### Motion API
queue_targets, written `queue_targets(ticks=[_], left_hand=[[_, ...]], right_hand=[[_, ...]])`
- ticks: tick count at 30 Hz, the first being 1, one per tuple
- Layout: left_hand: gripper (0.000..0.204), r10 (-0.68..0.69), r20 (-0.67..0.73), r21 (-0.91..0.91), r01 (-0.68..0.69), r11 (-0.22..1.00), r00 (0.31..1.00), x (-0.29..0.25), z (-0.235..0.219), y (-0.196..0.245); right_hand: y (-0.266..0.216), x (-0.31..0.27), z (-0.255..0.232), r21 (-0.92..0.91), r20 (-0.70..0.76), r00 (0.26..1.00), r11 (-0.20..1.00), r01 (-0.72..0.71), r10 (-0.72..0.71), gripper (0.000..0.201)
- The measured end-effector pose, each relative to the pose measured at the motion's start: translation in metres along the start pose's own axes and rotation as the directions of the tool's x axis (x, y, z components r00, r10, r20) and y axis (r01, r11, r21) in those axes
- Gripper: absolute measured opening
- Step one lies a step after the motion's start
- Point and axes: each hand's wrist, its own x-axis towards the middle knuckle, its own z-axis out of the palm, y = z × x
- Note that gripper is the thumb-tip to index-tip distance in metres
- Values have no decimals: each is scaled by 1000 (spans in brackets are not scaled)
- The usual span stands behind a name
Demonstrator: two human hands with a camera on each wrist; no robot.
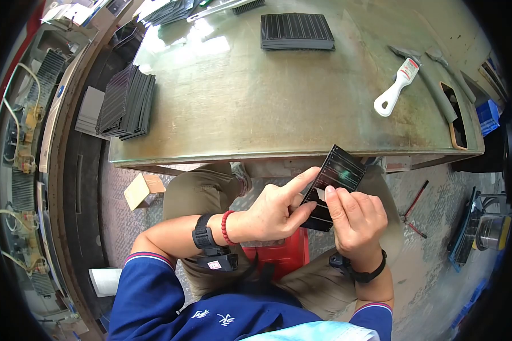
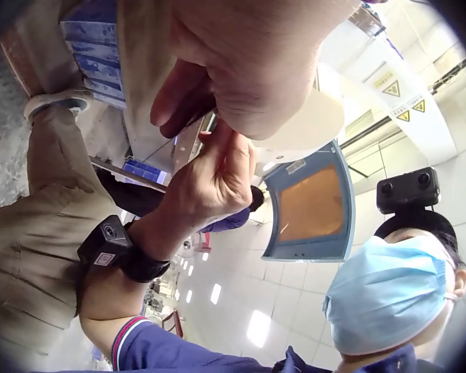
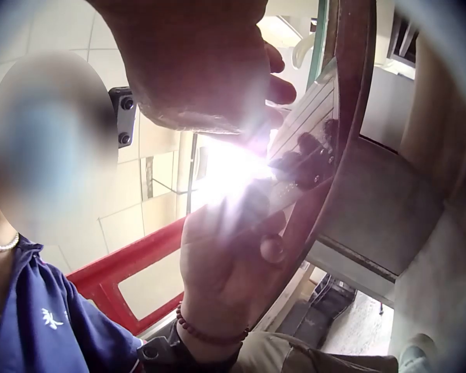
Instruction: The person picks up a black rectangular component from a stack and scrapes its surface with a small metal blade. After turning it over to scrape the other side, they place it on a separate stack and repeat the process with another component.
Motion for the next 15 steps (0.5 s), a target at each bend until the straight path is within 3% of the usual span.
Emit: queue_targets(ticks=[12, 15], left_hand=[[68, 48, -49, 41, -46, 998, 998, 2, -9, -1], [65, 18, -79, -40, -21, 999, 997, 2, -12, -4]], right_hand=[[8, -4, 1, 4, 22, 998, 999, -53, 53, 39], [12, -7, 3, -4, 43, 996, 997, -83, 83, 37]])
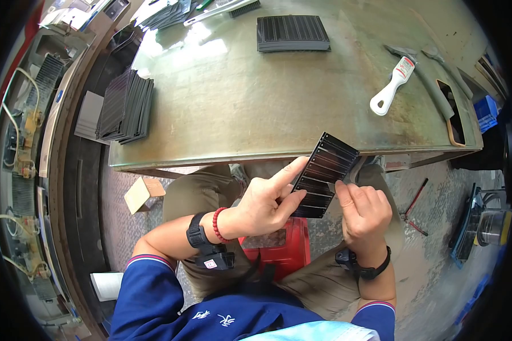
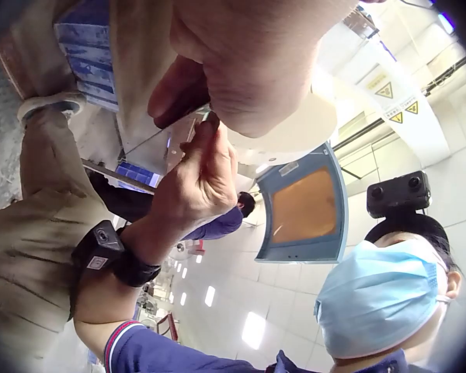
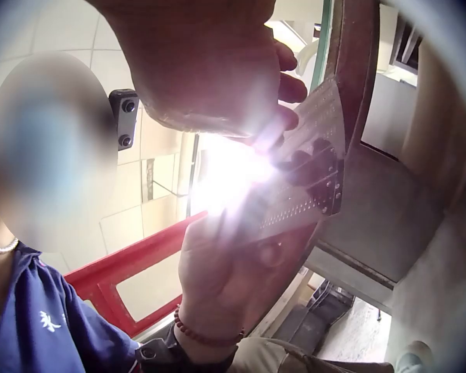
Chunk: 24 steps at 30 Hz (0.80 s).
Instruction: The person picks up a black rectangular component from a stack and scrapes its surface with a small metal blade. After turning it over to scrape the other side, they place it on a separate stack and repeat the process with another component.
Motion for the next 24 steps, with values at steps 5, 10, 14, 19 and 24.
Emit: queue_targets(ticks=[5, 10, 14, 19, 24], left_hand=[[65, 27, 16, 56, -28, 998, 1000, 0, -3, 1], [64, 26, 9, 58, -27, 998, 1000, 0, -6, 2], [64, 40, -2, 58, -40, 998, 999, 0, -7, 3], [65, -18, -55, -19, 17, 1000, 998, 1, -6, -1], [69, 39, -37, 44, -37, 998, 999, 2, 6, 0]], right_hand=[[1, -2, 1, -5, -4, 1000, 1000, -18, 18, 35], [3, -5, 0, -50, 32, 997, 997, -62, 64, 33], [5, -5, -4, -44, 43, 995, 995, -90, 92, 31], [11, -3, -18, 191, -72, 992, 978, -88, 103, 30], [-11, 3, -14, 260, -144, 983, 963, -77, 117, 40]])
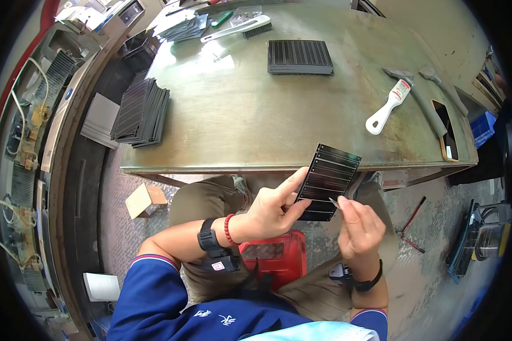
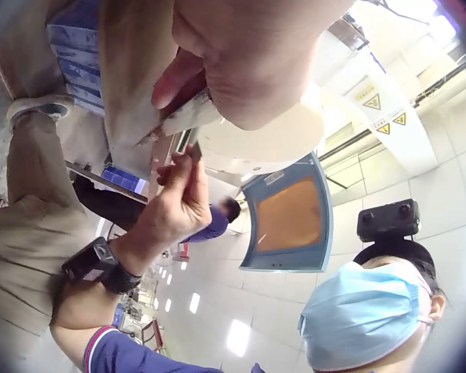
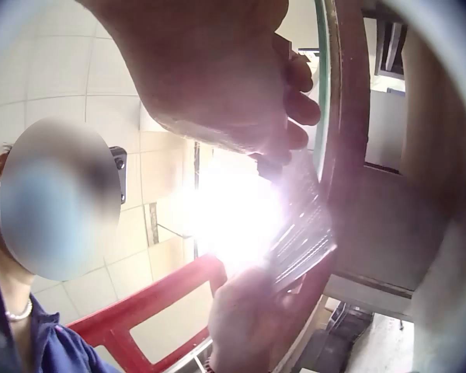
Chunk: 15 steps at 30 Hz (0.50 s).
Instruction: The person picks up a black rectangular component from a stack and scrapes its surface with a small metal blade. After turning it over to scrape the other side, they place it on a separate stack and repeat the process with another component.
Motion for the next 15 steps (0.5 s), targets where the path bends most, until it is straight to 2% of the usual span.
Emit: queue_targets(ticks=[1, 3, 5, 9, 11, 15], left_hand=[[69, 61, -14, 3, -61, 998, 998, -1, 3, -2], [69, 56, -15, 64, -55, 996, 998, -1, 6, -3], [69, 220, -91, 80, -213, 974, 971, 4, 11, -4], [68, 190, -20, 139, -186, 973, 981, -1, 11, -10], [68, 250, -23, 195, -241, 951, 968, -1, 14, -11], [69, 306, -58, 194, -290, 937, 950, 2, 16, -6]], right_hand=[[-2, 0, 2, -1, -2, 1000, 1000, -1, 1, 40], [-3, -4, 10, -22, 9, 1000, 1000, -18, 18, 43], [-4, -3, 12, -30, -14, 1000, 1000, -9, 9, 45], [-9, -3, 15, -35, -15, 1000, 999, 7, -8, 45], [-10, -3, 16, -27, -8, 1000, 1000, 13, -13, 46], [-11, -3, 18, -31, -12, 999, 999, 36, -36, 46]])
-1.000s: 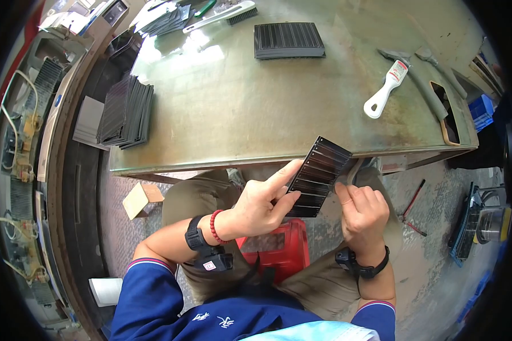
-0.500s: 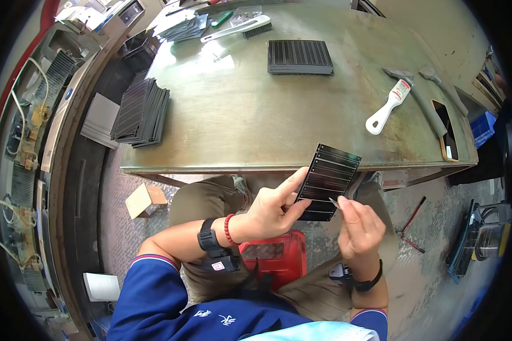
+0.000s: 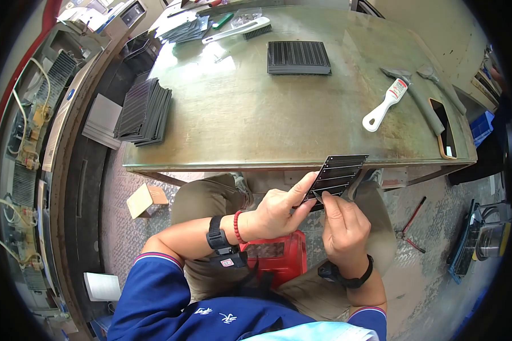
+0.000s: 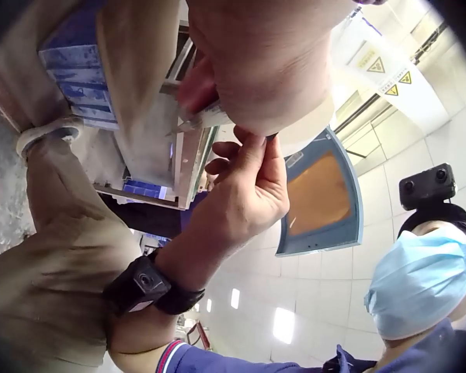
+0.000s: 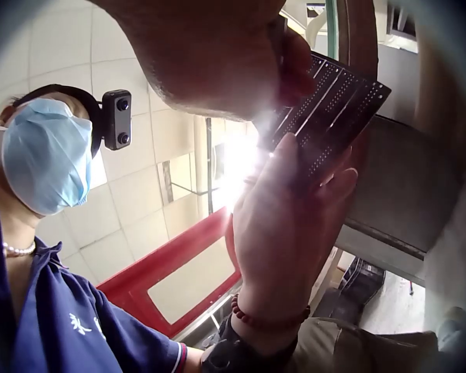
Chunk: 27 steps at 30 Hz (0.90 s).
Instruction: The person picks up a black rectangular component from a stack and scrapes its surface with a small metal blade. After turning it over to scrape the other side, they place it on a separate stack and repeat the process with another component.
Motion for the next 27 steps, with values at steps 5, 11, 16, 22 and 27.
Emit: queue_targets(ticks=[5, 11, 16, 22, 27], left_hand=[[68, -16, 28, 6, 15, 1000, 999, 0, -2, 1], [64, -12, 4, 17, 11, 1000, 1000, 1, -5, 5], [59, -33, -10, 0, 33, 999, 999, -2, -7, 3], [55, -42, -22, -4, 42, 999, 999, -1, -11, 3], [53, -54, -11, 16, 55, 998, 998, -2, -14, 4]], right_hand=[[-1, 1, 0, -5, 14, 1000, 1000, 3, -3, 47], [0, 0, 0, 24, 31, 999, 999, -23, 22, 44], [8, -2, 2, -20, 39, 997, 997, -72, 73, 40], [19, -3, -3, -96, 55, 987, 985, -145, 150, 33], [28, -8, -1, -162, 52, 982, 971, -174, 184, 30]])
